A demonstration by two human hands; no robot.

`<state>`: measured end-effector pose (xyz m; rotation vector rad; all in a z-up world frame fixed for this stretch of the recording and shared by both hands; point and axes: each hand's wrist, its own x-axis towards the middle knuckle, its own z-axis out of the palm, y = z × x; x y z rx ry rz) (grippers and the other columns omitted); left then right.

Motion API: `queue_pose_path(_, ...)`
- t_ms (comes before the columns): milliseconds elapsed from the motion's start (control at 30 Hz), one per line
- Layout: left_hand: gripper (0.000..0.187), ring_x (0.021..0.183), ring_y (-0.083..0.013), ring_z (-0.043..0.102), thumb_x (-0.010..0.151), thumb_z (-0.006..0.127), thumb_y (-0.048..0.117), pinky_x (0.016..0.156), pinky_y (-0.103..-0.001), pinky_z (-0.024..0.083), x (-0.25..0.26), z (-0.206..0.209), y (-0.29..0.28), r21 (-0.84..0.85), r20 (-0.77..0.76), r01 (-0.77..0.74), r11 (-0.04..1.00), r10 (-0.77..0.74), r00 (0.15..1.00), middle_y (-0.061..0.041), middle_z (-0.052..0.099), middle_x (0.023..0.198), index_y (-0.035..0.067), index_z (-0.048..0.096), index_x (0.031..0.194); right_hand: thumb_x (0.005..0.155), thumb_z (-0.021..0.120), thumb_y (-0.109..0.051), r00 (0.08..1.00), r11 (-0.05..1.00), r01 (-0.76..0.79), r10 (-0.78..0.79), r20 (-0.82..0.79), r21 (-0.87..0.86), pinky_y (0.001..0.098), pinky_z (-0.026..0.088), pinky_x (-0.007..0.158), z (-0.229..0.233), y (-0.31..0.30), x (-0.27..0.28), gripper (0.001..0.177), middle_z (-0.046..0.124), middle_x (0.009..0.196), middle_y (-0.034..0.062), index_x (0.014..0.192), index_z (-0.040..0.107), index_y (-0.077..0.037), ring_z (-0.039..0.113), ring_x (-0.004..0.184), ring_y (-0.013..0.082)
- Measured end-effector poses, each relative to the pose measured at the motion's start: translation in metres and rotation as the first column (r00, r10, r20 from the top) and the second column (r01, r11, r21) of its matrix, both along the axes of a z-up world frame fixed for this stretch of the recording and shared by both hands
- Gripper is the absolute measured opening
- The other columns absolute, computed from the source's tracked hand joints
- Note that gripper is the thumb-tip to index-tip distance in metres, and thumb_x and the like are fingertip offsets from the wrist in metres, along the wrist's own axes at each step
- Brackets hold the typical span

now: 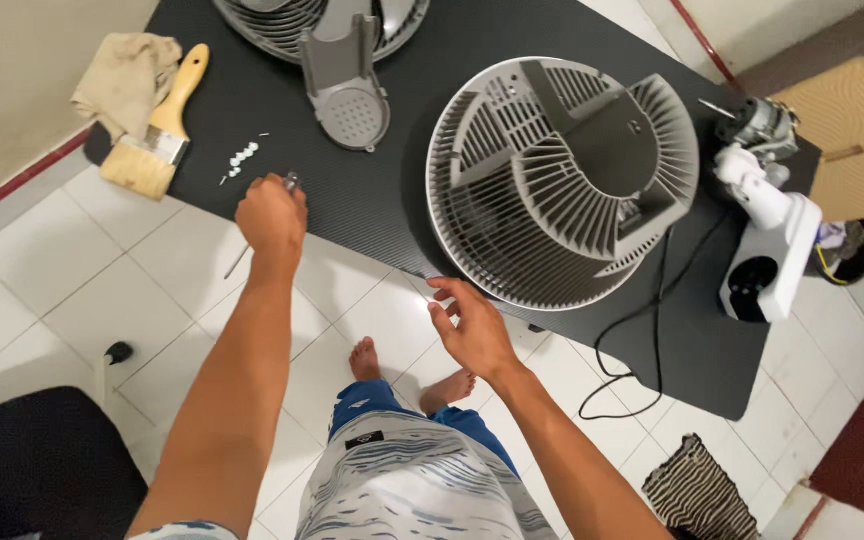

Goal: The person assembles an electric fan by securing the fan cage to the base using a screwdriver and multiple screws. They repeatedly pick up screws, align them with holes in the cage, and tighten them while rotating the cage to access different positions.

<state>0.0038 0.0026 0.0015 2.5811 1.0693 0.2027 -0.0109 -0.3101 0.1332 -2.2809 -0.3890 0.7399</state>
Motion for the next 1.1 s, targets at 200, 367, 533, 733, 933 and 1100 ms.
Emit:
queue_pose_path(200, 0.027, 0.07, -0.0314, 0.074, 0.086, 0.08, 0.026, 0.066, -0.041, 0.058, -0.003, 0.038, -0.046, -0.185, 0.335, 0.299, 0.936, -0.226, 0.915, -0.016, 0.075, 0.079, 0.001, 0.076, 0.094, 0.095, 0.063, -0.022, 0.932, 0.938, 0.311, -0.269, -0.242, 0.154, 0.0344, 0.057, 0.079, -0.024, -0.022, -0.006, 0.035, 0.074, 0.101, 0.0095, 0.126, 0.069, -0.008, 0.069, 0.086, 0.0182)
queue_pose_path(367, 0.028, 0.075, -0.0303, 0.074, 0.08, 0.079, 0.03, 0.067, -0.042, 0.058, -0.045, 0.086, -0.163, -0.368, 0.385, 0.7, 0.612, -0.586, 0.714, -0.012, 0.077, 0.089, 0.009, 0.077, 0.099, 0.1, 0.058, -0.029, 0.611, 0.669, 0.706, -0.412, -0.676, 0.231, 0.0318, 0.058, 0.08, -0.039, -0.047, -0.013, 0.032, 0.074, 0.101, 0.0054, 0.114, 0.071, -0.002, 0.072, 0.087, 0.0171)
queue_pose_path(533, 0.021, 0.077, -0.031, 0.073, 0.084, 0.075, 0.027, 0.068, -0.043, 0.057, -0.056, 0.123, -0.208, -0.302, 0.377, 0.78, 0.548, -0.683, 0.625, -0.008, 0.075, 0.089, 0.009, 0.074, 0.094, 0.099, 0.063, -0.024, 0.401, 0.466, 0.858, -0.343, -0.85, 0.217, 0.032, 0.059, 0.078, -0.032, -0.082, -0.018, 0.027, 0.073, 0.101, 0.0071, 0.109, 0.072, -0.001, 0.068, 0.085, 0.0155)
queue_pose_path(733, 0.019, 0.079, -0.0307, 0.07, 0.082, 0.075, 0.022, 0.069, -0.043, 0.055, -0.051, 0.151, -0.243, -0.282, 0.401, 0.815, 0.506, -0.71, 0.579, -0.01, 0.072, 0.089, 0.007, 0.072, 0.094, 0.101, 0.059, -0.021, 0.259, 0.468, 0.871, -0.182, -0.949, 0.148, 0.0319, 0.059, 0.083, -0.035, -0.123, -0.005, 0.021, 0.072, 0.102, 0.0061, 0.111, 0.07, -0.005, 0.07, 0.09, 0.0151)
queue_pose_path(933, 0.016, 0.08, -0.0164, 0.052, 0.095, 0.056, 0.0, 0.068, -0.035, 0.042, -0.033, 0.176, -0.277, -0.812, 0.573, 0.545, 0.207, 0.115, 0.811, -0.006, 0.056, 0.097, 0.007, 0.058, 0.109, 0.101, 0.049, -0.015, 0.08, 0.289, 0.955, -0.016, -0.997, 0.072, 0.0392, 0.058, 0.1, -0.031, -0.146, 0.018, 0.018, 0.075, 0.119, 0.0139, 0.111, 0.06, -0.004, 0.07, 0.114, 0.0261)
queue_pose_path(1100, 0.018, 0.094, -0.0177, 0.055, 0.099, 0.05, -0.006, 0.101, -0.042, 0.05, -0.027, 0.189, -0.299, -0.684, 0.668, 0.718, 0.128, 0.505, 0.546, -0.01, 0.054, 0.105, 0.007, 0.05, 0.111, 0.103, 0.054, -0.015, 0.003, 0.166, 0.986, 0.161, -0.987, 0.03, 0.0382, 0.055, 0.103, -0.024, -0.153, 0.022, 0.021, 0.074, 0.121, 0.0121, 0.115, 0.062, 0.0, 0.067, 0.12, 0.0262)
